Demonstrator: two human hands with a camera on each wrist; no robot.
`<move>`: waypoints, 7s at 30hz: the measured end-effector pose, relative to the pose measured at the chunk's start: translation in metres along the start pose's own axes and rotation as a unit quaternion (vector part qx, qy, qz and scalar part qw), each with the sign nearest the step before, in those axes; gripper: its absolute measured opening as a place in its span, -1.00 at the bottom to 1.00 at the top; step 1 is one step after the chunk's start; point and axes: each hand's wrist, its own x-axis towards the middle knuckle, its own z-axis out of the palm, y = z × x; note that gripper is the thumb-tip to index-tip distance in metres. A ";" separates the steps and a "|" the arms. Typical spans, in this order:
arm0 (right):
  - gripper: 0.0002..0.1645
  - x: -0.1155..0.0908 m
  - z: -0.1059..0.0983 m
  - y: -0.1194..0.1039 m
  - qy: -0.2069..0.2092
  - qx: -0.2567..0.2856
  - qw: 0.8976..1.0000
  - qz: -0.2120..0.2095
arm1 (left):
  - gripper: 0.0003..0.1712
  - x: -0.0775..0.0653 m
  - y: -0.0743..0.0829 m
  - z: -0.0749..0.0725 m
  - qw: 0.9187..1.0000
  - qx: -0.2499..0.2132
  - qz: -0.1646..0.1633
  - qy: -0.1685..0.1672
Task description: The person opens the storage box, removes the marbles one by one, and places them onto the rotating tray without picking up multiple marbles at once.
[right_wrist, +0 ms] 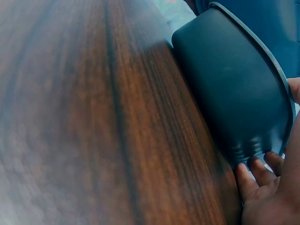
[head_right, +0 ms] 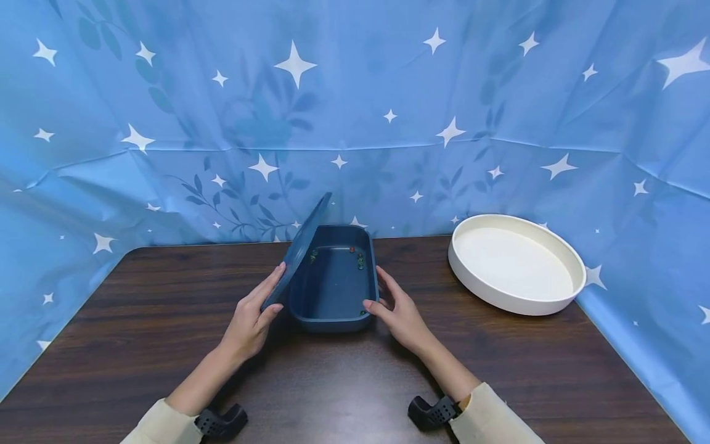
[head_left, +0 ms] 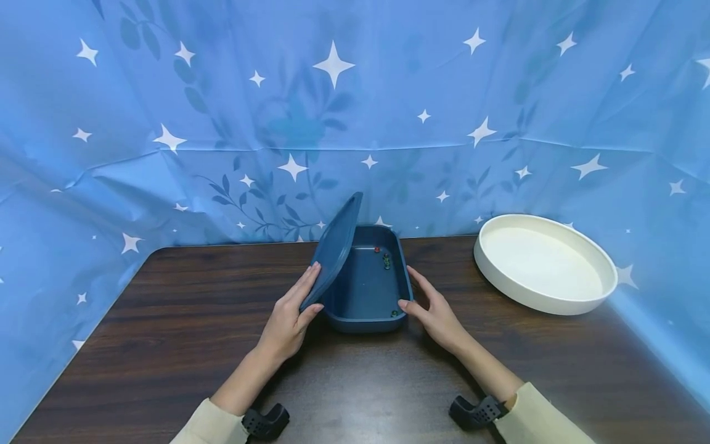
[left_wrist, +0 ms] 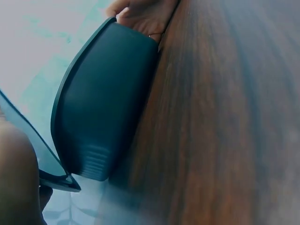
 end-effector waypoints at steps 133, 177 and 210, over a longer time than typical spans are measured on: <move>-0.14 -0.033 -0.204 0.045 0.471 -0.114 0.854 0.189 | -0.29 0.052 0.015 0.010 0.940 -0.055 -0.316 -0.116; 0.10 -0.039 -0.227 0.064 0.413 0.088 0.857 0.294 | -0.29 0.052 0.016 0.008 0.935 -0.044 -0.324 -0.136; 0.05 -0.021 -0.188 0.053 0.252 0.021 0.935 0.249 | -0.29 0.052 0.012 0.009 0.936 -0.025 -0.329 -0.126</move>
